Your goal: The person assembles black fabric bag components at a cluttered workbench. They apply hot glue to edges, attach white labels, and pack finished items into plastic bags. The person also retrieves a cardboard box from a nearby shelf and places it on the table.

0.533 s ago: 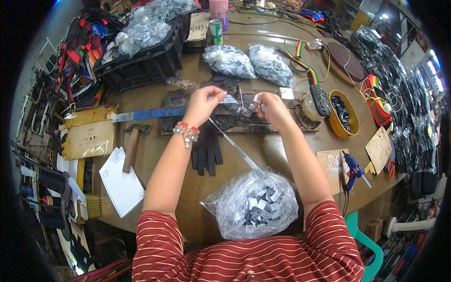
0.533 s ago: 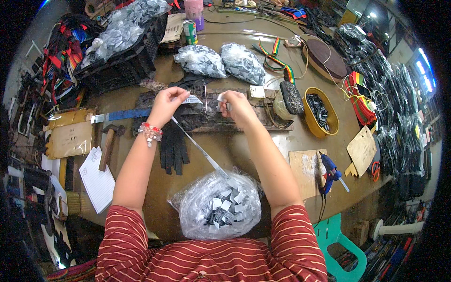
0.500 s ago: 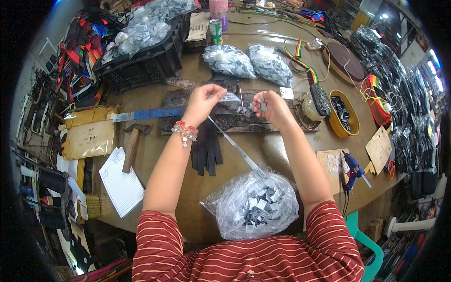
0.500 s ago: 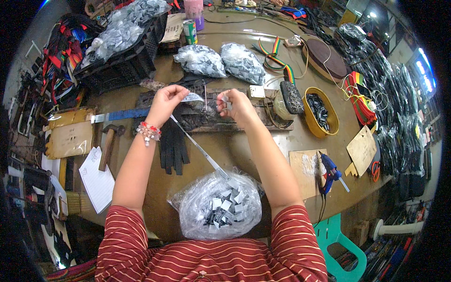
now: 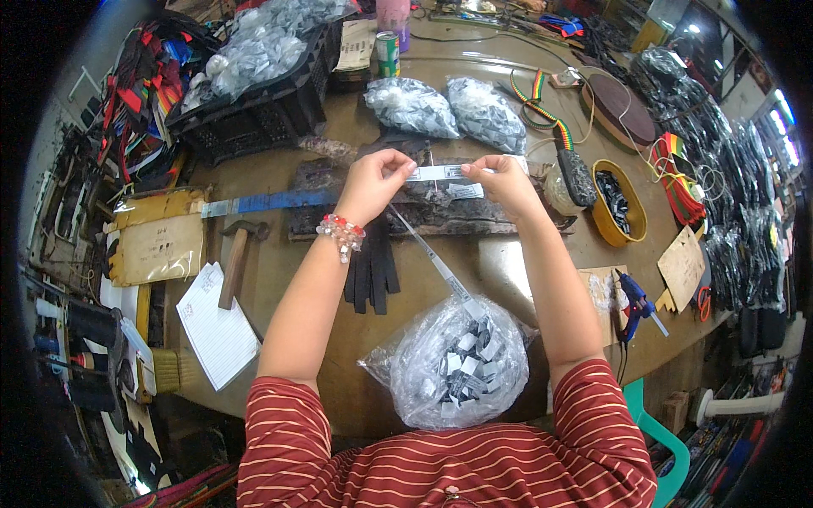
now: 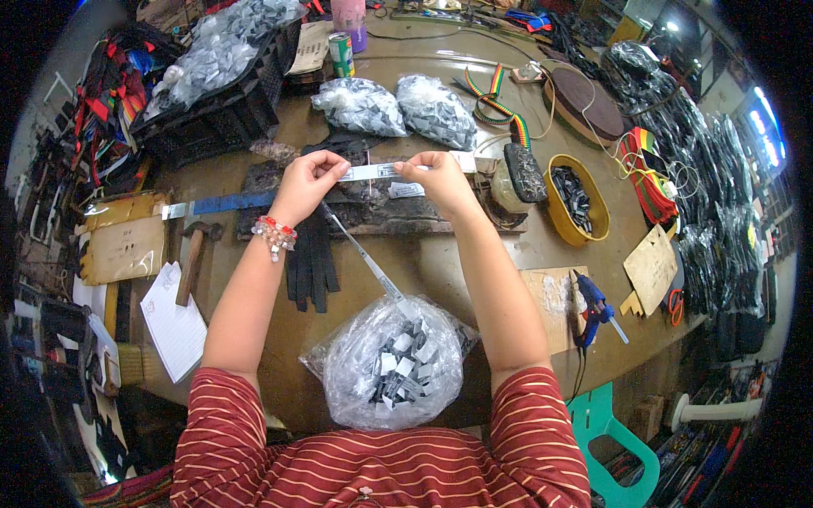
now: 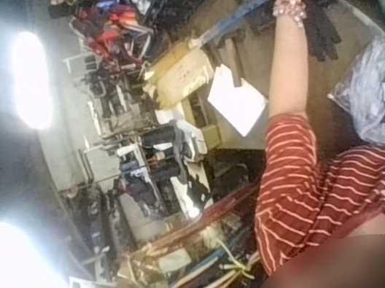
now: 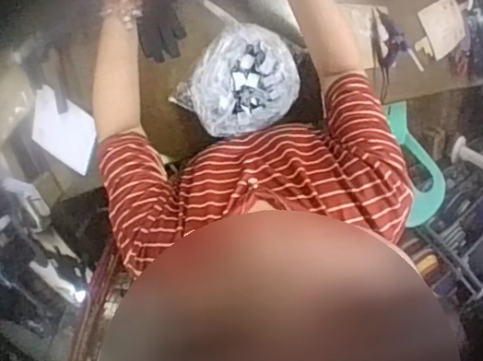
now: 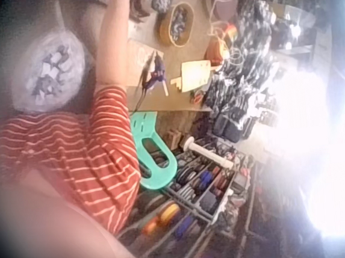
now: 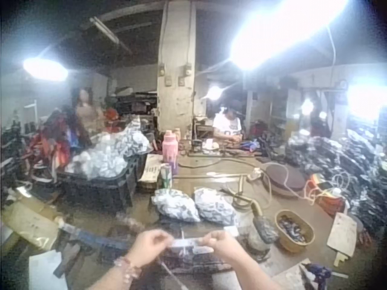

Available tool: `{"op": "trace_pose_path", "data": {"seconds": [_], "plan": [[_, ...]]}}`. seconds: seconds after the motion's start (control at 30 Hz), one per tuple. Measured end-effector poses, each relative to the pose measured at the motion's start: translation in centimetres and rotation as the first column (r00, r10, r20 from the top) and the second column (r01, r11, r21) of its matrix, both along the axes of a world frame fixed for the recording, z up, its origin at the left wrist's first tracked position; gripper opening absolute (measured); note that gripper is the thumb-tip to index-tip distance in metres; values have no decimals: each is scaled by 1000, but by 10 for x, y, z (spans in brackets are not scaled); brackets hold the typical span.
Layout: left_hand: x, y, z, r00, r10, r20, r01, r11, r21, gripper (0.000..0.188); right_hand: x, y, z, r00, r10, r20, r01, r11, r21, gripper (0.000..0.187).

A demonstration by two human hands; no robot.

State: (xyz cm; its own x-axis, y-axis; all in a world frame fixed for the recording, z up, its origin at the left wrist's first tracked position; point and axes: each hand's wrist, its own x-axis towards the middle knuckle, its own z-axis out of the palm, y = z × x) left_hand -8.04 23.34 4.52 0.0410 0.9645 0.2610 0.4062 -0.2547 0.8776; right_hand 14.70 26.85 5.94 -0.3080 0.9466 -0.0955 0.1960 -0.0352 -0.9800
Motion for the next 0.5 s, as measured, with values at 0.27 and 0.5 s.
{"op": "trace_pose_path", "data": {"seconds": [0.27,0.5], "plan": [[1,3,-9,932,171,-319,-110,974,199,19,-6,8,-28,915,-116,386,16,967,254,27],[1,4,0,995,-5,104,2,1000,22,16,-9,-4,-14,981,-189,52,166,940,297,40]]}}
